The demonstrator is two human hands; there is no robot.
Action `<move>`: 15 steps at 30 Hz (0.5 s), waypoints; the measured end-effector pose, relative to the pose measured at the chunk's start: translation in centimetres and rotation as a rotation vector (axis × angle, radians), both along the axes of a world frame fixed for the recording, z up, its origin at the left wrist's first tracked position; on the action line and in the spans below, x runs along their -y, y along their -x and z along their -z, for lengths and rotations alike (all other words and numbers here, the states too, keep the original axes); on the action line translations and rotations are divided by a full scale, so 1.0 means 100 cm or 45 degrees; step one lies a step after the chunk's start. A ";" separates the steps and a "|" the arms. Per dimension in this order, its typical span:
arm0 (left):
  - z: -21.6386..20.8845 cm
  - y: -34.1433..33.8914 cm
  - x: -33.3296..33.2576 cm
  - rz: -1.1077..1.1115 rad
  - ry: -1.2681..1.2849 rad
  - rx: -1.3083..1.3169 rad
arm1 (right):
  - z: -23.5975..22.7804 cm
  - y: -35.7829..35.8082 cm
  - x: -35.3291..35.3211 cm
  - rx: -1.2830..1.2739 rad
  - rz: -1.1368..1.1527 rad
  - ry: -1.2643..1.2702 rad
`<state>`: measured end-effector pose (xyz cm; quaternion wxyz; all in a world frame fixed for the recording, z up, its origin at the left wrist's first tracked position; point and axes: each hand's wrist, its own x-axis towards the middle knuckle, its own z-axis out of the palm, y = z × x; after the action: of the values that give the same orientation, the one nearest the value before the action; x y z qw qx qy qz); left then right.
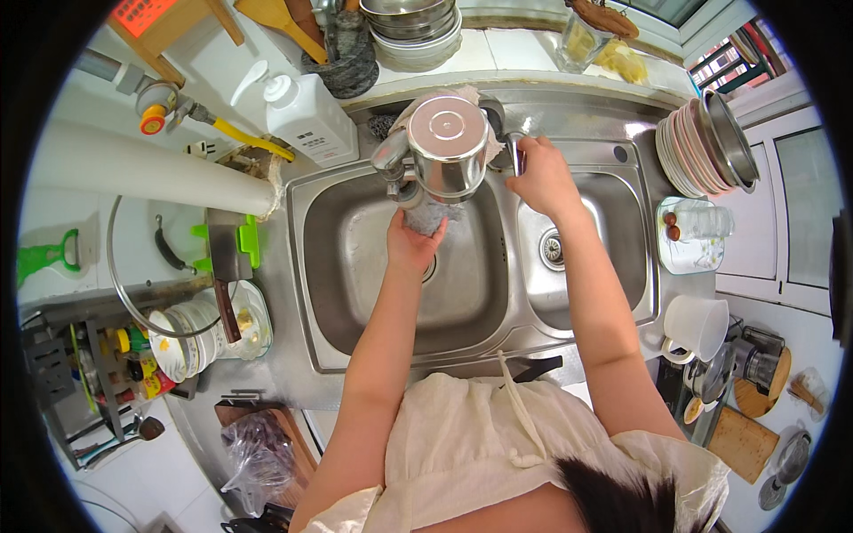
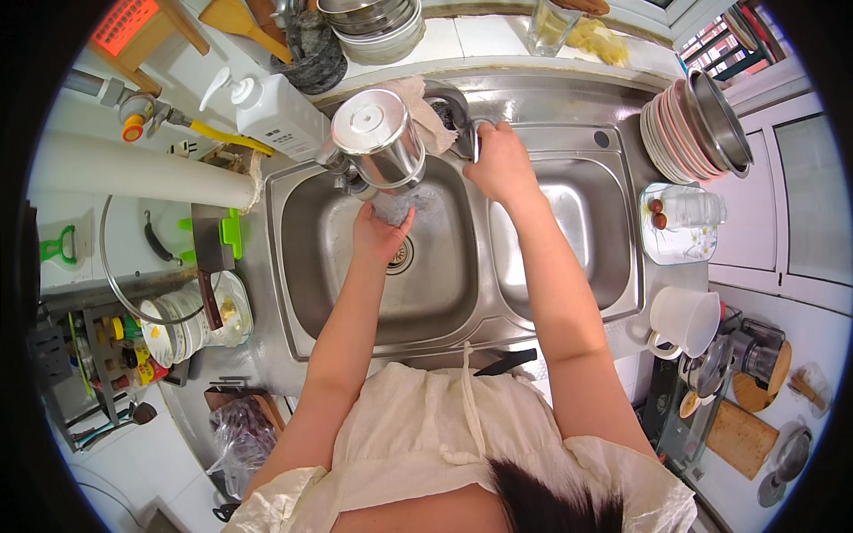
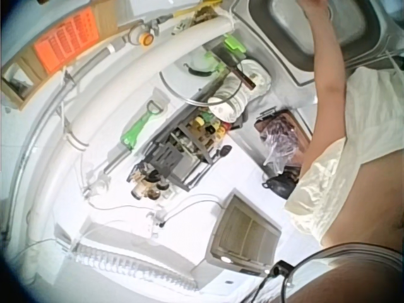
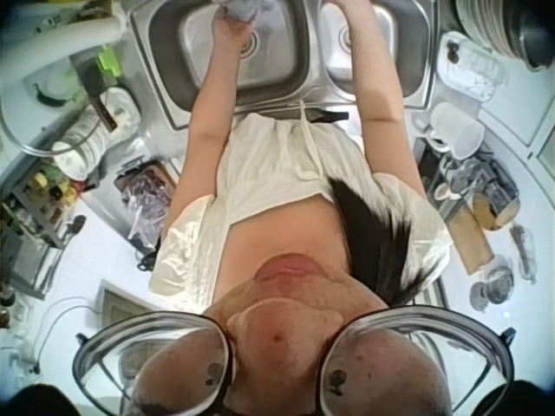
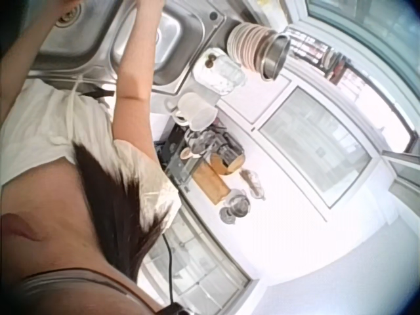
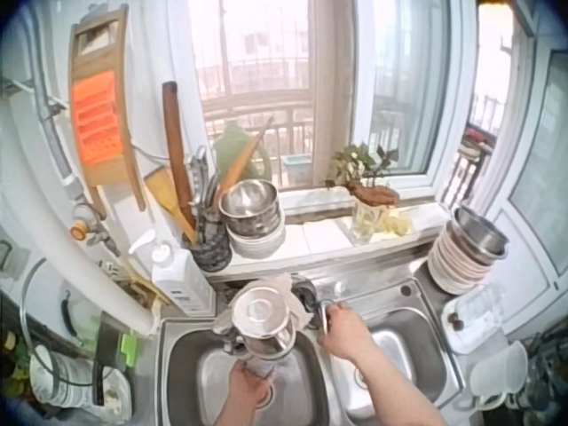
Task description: The person cleans the kitchen sink area with a cloth, then places a colander in the sink. They open a plastic bag of grapes, transfer the grapes into the colander, and rinse them under running water.
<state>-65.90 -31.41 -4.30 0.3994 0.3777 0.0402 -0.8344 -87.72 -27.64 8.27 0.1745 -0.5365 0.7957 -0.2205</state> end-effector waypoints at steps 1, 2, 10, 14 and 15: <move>0.006 -0.002 0.001 -0.013 -0.001 -0.012 | 0.000 -0.001 0.000 0.005 0.000 0.010; 0.011 -0.003 0.003 -0.025 -0.001 -0.025 | 0.000 -0.001 0.000 0.011 0.001 0.020; 0.033 0.009 0.011 -0.086 -0.055 -0.099 | 0.003 -0.001 -0.004 0.039 0.007 0.087; 0.046 0.012 0.010 -0.179 -0.050 -0.170 | 0.003 -0.002 -0.004 0.052 0.016 0.108; 0.049 0.011 0.009 -0.174 -0.052 -0.171 | 0.004 -0.002 -0.004 0.058 0.018 0.104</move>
<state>-67.01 -32.32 -9.20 0.4441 0.3253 0.1095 -0.8276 -87.51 -27.20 7.90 0.1690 -0.5325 0.7855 -0.2662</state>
